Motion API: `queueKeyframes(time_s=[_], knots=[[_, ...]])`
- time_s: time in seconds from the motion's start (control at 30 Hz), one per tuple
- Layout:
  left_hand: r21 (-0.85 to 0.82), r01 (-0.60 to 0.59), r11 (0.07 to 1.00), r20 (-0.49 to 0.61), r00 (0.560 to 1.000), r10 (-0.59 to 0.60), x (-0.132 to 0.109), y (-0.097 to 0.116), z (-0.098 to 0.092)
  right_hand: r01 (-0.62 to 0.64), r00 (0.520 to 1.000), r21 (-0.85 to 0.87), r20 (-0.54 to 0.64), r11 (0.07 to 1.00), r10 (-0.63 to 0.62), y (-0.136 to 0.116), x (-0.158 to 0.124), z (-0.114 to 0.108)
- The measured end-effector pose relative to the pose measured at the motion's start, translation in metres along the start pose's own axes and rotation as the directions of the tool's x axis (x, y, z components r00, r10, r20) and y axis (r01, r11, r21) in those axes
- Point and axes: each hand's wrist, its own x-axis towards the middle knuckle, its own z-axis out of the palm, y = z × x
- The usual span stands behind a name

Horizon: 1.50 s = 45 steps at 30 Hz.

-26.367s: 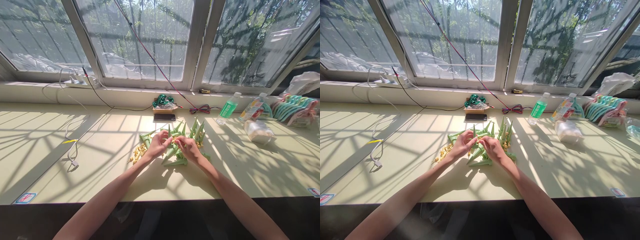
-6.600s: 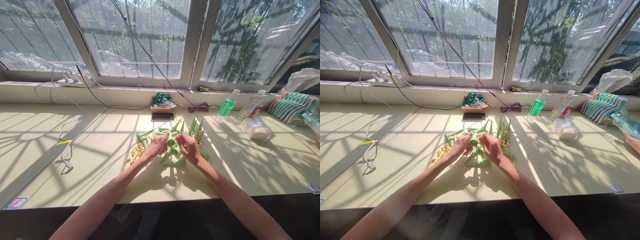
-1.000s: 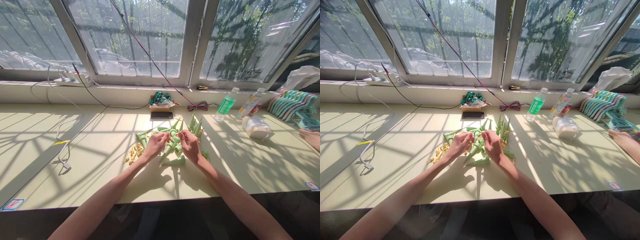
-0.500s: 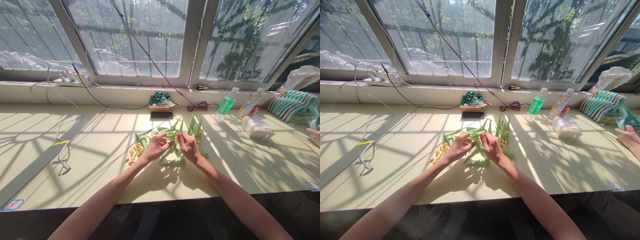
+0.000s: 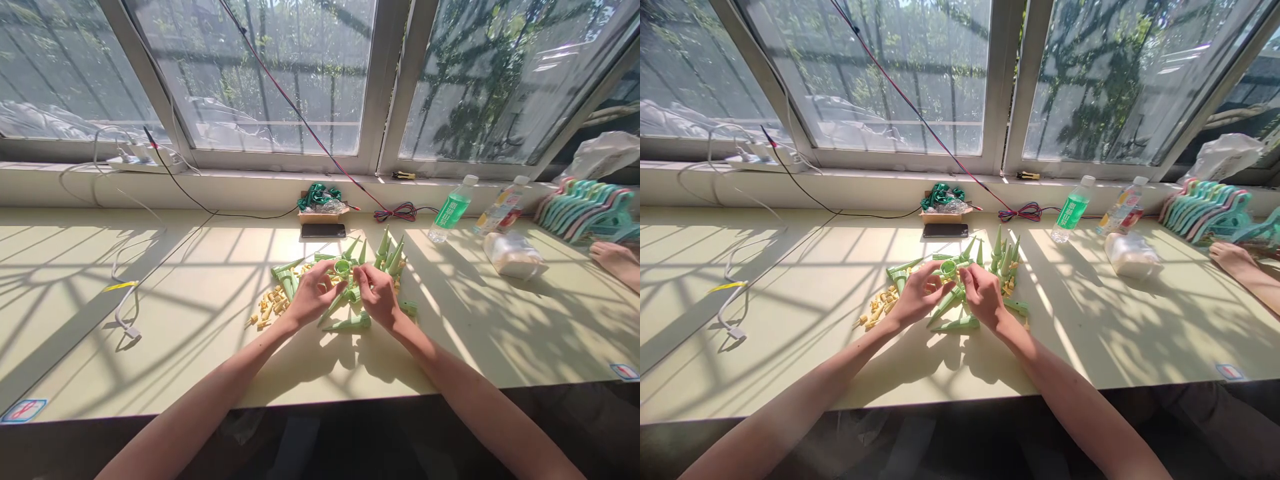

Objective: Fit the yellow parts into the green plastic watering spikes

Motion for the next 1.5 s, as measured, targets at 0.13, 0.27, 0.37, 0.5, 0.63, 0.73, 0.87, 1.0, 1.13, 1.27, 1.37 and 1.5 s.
queueKeyframes(time_s=[0.13,0.27,0.37,0.5,0.63,0.73,0.87,1.0,1.13,1.27,1.37,1.5], knots=[[-0.12,0.169,0.978,-0.015,0.985,-0.172,0.003,0.002,-0.002,0.01,1.0,0.003,-0.009,1.0,-0.01,0.002,0.0,-0.001],[-0.247,0.275,0.929,0.119,0.96,-0.252,0.004,-0.002,-0.004,0.068,0.996,0.009,0.056,0.998,-0.068,0.0,0.001,-0.003],[-0.293,0.292,0.91,0.163,0.953,-0.254,0.003,-0.006,-0.005,0.112,0.99,-0.008,0.088,0.994,-0.11,-0.002,0.001,-0.003],[-0.308,0.296,0.904,0.203,0.949,-0.241,0.002,-0.003,-0.006,0.091,0.993,-0.018,0.083,0.996,-0.089,-0.003,0.001,-0.003],[-0.197,0.187,0.962,0.195,0.97,-0.149,0.002,0.004,-0.006,0.017,0.997,-0.019,0.081,1.0,-0.015,-0.005,0.001,-0.003],[-0.062,-0.009,0.998,0.095,0.995,0.015,0.001,0.003,-0.005,-0.029,0.995,-0.013,0.094,1.0,0.03,-0.006,0.001,-0.003],[0.035,-0.238,0.971,0.047,0.971,0.236,0.0,-0.004,-0.003,-0.051,0.995,-0.018,0.081,0.999,0.052,-0.005,0.001,-0.002],[0.08,-0.249,0.965,0.02,0.969,0.248,-0.001,-0.004,-0.002,-0.061,0.997,-0.029,0.055,0.998,0.063,-0.003,0.0,-0.001],[0.028,-0.054,0.998,-0.076,0.996,0.056,0.0,0.002,-0.001,-0.045,0.999,-0.016,-0.005,0.999,0.045,0.0,-0.001,0.001],[-0.111,0.146,0.983,-0.044,0.987,-0.151,0.003,0.006,-0.003,-0.016,0.999,-0.005,-0.04,1.0,0.015,0.002,0.0,0.0],[-0.175,0.233,0.957,0.072,0.972,-0.223,0.003,0.004,-0.005,0.034,0.999,-0.005,-0.002,0.999,-0.034,0.001,0.0,-0.001],[-0.231,0.328,0.916,0.186,0.939,-0.289,0.002,0.0,-0.007,0.094,0.995,-0.028,0.044,0.995,-0.092,0.0,0.001,-0.002]])
